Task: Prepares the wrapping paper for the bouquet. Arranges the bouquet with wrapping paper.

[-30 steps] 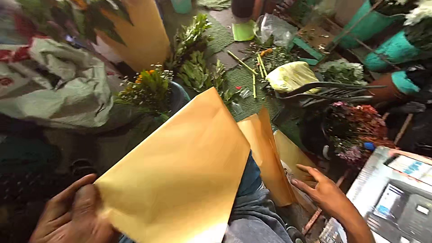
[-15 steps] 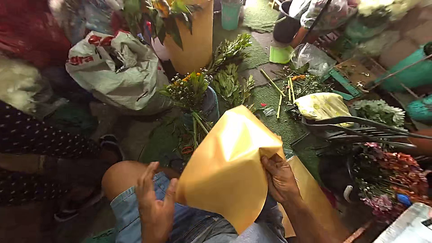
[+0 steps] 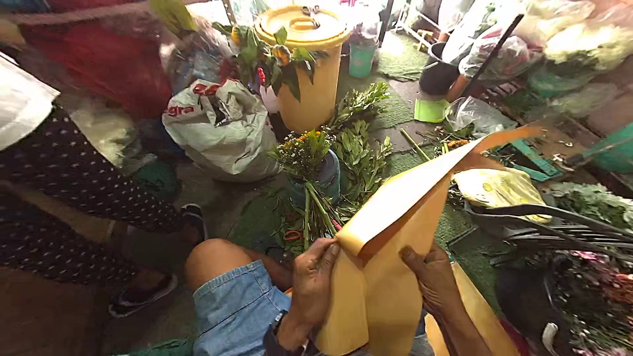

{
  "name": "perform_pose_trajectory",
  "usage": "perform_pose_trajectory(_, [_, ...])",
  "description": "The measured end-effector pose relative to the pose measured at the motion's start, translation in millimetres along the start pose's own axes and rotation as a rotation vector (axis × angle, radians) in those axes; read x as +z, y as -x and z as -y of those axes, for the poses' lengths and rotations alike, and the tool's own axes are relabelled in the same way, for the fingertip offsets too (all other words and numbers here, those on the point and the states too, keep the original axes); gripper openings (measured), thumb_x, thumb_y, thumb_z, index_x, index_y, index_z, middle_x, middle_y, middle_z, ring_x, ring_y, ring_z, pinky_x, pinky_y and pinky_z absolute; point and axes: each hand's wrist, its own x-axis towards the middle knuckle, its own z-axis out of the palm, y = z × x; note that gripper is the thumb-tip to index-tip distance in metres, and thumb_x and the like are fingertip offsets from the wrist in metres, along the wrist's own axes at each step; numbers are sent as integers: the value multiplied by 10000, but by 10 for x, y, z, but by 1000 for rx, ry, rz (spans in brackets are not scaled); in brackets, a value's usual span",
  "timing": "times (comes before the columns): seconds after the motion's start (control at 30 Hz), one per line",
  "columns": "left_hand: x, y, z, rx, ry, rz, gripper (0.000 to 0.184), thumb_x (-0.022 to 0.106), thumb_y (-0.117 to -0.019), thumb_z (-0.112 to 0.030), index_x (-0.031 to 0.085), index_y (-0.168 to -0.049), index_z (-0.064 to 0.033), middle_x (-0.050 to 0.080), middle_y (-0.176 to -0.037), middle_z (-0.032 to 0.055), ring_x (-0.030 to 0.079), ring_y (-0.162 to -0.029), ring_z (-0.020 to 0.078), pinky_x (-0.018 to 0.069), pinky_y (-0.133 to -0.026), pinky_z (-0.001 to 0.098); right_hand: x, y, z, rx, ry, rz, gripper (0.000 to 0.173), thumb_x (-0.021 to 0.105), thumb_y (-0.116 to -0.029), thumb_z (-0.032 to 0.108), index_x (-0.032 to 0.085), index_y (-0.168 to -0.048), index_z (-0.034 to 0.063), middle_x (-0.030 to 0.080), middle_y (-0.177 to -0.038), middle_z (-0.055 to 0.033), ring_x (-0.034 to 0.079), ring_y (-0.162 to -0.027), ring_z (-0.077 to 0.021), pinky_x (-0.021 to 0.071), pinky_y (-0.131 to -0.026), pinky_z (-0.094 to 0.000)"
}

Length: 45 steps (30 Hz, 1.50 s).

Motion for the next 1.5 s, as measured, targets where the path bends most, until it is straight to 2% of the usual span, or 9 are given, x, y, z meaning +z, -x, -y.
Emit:
perform_pose_trajectory(0.27, [-693,-560,57,-186,160,129,189,518,-1043,-125,691,-999,-63,685,-797,-17,655,-683,60,584,-640,230,-2230,506,46,508,985,-146,568,838,-851,298,630,-1232,-68,702,-1009,-265,694,-903,-415,557,-838,-646])
perform_pose_trajectory(0.43, [-820,-905,134,-291,206,220,216,486,-1056,-112,692,-1021,-58,713,-818,9,687,-701,69,605,-656,232,-1765,-366,724,-96,836,-304,551,688,-964,382,580,-1357,10,650,-1285,-184,663,-1138,-259,568,-960,-466])
perform_pose_trajectory(0.7, [-866,-955,423,-483,426,287,359,459,-1066,-325,668,-1196,-62,737,-966,86,729,-826,153,634,-725,325,-1063,-2820,374,537,654,292,819,323,-980,763,563,-1381,90,679,-1181,-141,663,-1012,-238,551,-871,-460])
perform_pose_trajectory(0.83, [-1060,-139,300,-341,598,255,998,596,-799,-804,434,-1556,-173,594,-1443,97,620,-1255,248,544,-1010,445,-902,-3146,446,438,488,490,217,581,-1035,224,655,-1150,56,723,-937,-41,705,-805,-116,611,-741,-306])
perform_pose_trajectory(0.97, [-889,639,239,-440,568,241,1162,887,-729,-439,190,-1636,-229,445,-1577,61,569,-1310,244,548,-996,476,-958,-3037,667,294,358,508,111,592,-980,120,653,-1070,99,725,-903,-26,697,-762,-90,612,-696,-277])
perform_pose_trajectory(1.07, [-495,762,324,-511,373,-20,774,813,-819,-97,402,-1468,-1,674,-1278,91,695,-1095,200,603,-937,416,-1078,-2927,841,277,330,460,174,635,-909,166,652,-1077,122,728,-880,-43,703,-718,-100,615,-634,-287])
perform_pose_trajectory(1.2, [-487,650,295,-573,526,-193,285,637,-956,-23,622,-1214,-142,773,-1035,-11,742,-941,113,623,-873,342,-1470,-2731,1242,223,382,358,191,681,-846,223,702,-1029,174,731,-872,12,698,-738,-72,609,-659,-271])
perform_pose_trajectory(1.37, [-500,321,467,-650,379,-187,120,596,-955,28,697,-1013,-3,766,-858,76,744,-771,148,636,-739,332,-1587,-2447,1733,275,595,279,202,532,-1052,201,698,-1052,85,745,-854,-47,720,-706,-110,621,-626,-286])
perform_pose_trajectory(1.5, [-731,-167,324,-264,249,-184,177,652,-931,-3,730,-1087,-36,777,-950,39,745,-832,122,638,-775,293,-1672,-2197,2060,27,610,343,193,669,-928,87,715,-1114,104,762,-949,-32,729,-774,-91,629,-684,-259])
